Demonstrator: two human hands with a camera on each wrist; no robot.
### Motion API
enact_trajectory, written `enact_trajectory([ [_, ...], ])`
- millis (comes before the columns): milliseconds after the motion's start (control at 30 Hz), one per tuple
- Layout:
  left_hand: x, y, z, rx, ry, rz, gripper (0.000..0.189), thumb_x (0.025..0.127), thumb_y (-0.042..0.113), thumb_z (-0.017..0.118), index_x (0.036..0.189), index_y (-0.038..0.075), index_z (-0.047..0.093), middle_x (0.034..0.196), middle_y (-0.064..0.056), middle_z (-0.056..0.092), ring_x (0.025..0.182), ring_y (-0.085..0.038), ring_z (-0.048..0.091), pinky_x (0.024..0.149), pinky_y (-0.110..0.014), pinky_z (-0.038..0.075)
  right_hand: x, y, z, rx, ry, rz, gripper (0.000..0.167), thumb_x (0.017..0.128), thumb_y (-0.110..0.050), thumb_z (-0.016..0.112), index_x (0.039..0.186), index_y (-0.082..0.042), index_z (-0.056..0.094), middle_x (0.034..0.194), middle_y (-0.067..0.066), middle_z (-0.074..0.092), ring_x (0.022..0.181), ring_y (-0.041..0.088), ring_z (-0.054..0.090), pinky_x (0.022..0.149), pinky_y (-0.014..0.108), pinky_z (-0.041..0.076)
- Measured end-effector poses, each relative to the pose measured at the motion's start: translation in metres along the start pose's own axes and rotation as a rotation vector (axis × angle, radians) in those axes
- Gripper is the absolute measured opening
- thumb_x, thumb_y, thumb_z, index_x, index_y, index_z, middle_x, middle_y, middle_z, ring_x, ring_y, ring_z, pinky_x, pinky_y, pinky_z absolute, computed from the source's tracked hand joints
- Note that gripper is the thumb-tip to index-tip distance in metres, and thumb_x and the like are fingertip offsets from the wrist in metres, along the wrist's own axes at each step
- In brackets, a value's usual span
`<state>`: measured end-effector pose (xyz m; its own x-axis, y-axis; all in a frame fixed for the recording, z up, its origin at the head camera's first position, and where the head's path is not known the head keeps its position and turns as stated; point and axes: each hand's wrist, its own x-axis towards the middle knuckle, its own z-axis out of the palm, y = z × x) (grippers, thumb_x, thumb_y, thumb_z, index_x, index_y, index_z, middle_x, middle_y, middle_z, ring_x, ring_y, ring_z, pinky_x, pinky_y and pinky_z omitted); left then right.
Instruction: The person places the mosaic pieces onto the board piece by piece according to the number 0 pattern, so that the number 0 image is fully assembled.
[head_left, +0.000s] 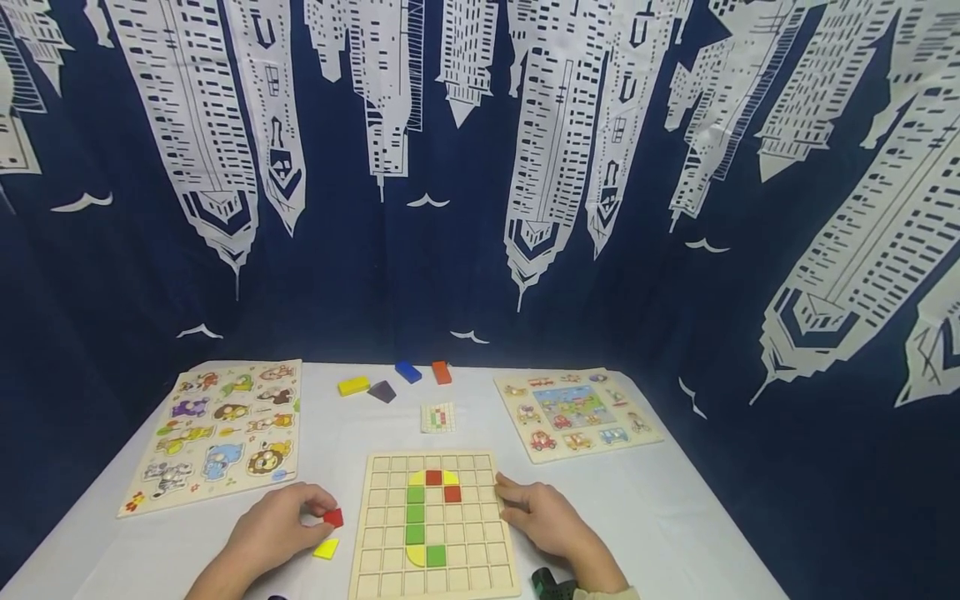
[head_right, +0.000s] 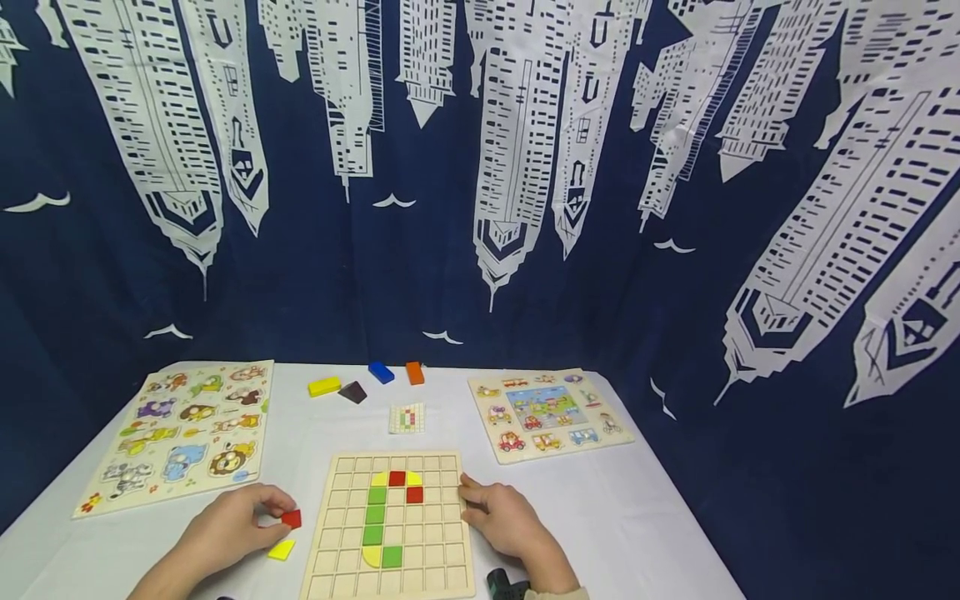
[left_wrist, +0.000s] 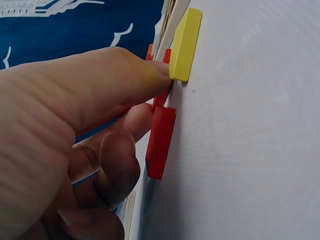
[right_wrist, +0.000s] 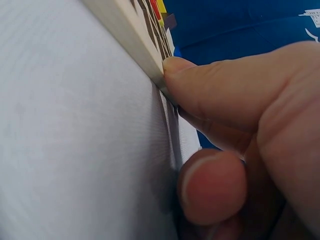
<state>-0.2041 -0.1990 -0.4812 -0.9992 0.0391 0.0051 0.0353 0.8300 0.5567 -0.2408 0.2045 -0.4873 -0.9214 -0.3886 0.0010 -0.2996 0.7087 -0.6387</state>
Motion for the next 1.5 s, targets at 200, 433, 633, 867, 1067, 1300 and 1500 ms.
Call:
enact_trajectory([
  [200,0.0,-0.001,-0.0001,-0.001,-0.006,0.008,0.026,0.073,0.026,0.091,0.093,0.031,0.075,0.087,0.015,0.067,0.086,-0.008,0.059,0.078,-0.042,0.051,-0.0012,-0.0009,0.0007,0.002,0.005,-0.002,0.042,0.094,-0.022,0.071,0.134,-0.008,0.068,0.152,0.003,0.054,0.142,0.034,0.049,0.113,0.058,0.037],
  [433,0.0016,-0.0053,0.0032,-0.009,-0.006,0.014,0.028,0.073,0.027,0.092,0.095,0.031,0.075,0.091,0.015,0.068,0.091,-0.008,0.061,0.085,-0.045,0.053,-0.0034,-0.001,0.0019,0.005,0.004,0.016,0.041,0.094,-0.022,0.071,0.133,-0.01,0.069,0.152,0.004,0.054,0.142,0.036,0.05,0.112,0.059,0.038],
  [633,-0.0002,-0.0052,0.0041,-0.02,-0.02,0.001,0.028,0.073,0.024,0.092,0.094,0.03,0.076,0.091,0.015,0.069,0.092,-0.008,0.063,0.086,-0.047,0.053,-0.0065,-0.0012,0.003,-0.003,-0.001,0.028,0.041,0.094,-0.024,0.071,0.134,-0.012,0.069,0.152,0.003,0.053,0.141,0.037,0.05,0.112,0.061,0.038],
  [867,0.0005,-0.0033,0.0035,0.004,-0.01,0.026,0.025,0.074,0.026,0.091,0.092,0.032,0.075,0.09,0.016,0.069,0.091,-0.008,0.063,0.085,-0.046,0.053,-0.0068,0.0024,0.0021,-0.015,0.003,0.009,0.043,0.094,-0.025,0.071,0.134,-0.011,0.068,0.152,0.004,0.054,0.14,0.037,0.051,0.111,0.06,0.039],
  [1067,-0.0007,-0.0038,0.0036,0.015,0.009,0.018,0.027,0.073,0.029,0.092,0.094,0.031,0.076,0.089,0.016,0.068,0.086,-0.007,0.06,0.078,-0.04,0.052,-0.0039,0.0028,0.0036,-0.004,-0.009,0.026,0.042,0.094,-0.024,0.072,0.134,-0.013,0.068,0.152,0.002,0.054,0.141,0.036,0.05,0.112,0.06,0.038],
  [1300,-0.0012,-0.0035,0.0024,0.007,0.03,0.022,0.027,0.073,0.03,0.092,0.095,0.032,0.076,0.09,0.016,0.068,0.085,-0.007,0.06,0.076,-0.039,0.051,-0.0015,0.0019,0.002,-0.021,-0.001,0.005,0.042,0.094,-0.025,0.071,0.134,-0.012,0.068,0.152,0.003,0.054,0.14,0.037,0.051,0.111,0.06,0.038],
  [1500,-0.0021,0.0035,0.0004,0.0,0.08,0.046,0.027,0.073,0.03,0.092,0.095,0.034,0.076,0.091,0.018,0.068,0.083,-0.006,0.06,0.073,-0.036,0.05,0.0014,0.0005,0.0011,-0.025,0.013,-0.002,0.041,0.094,-0.023,0.071,0.133,-0.012,0.069,0.151,0.003,0.055,0.14,0.034,0.051,0.112,0.058,0.039],
])
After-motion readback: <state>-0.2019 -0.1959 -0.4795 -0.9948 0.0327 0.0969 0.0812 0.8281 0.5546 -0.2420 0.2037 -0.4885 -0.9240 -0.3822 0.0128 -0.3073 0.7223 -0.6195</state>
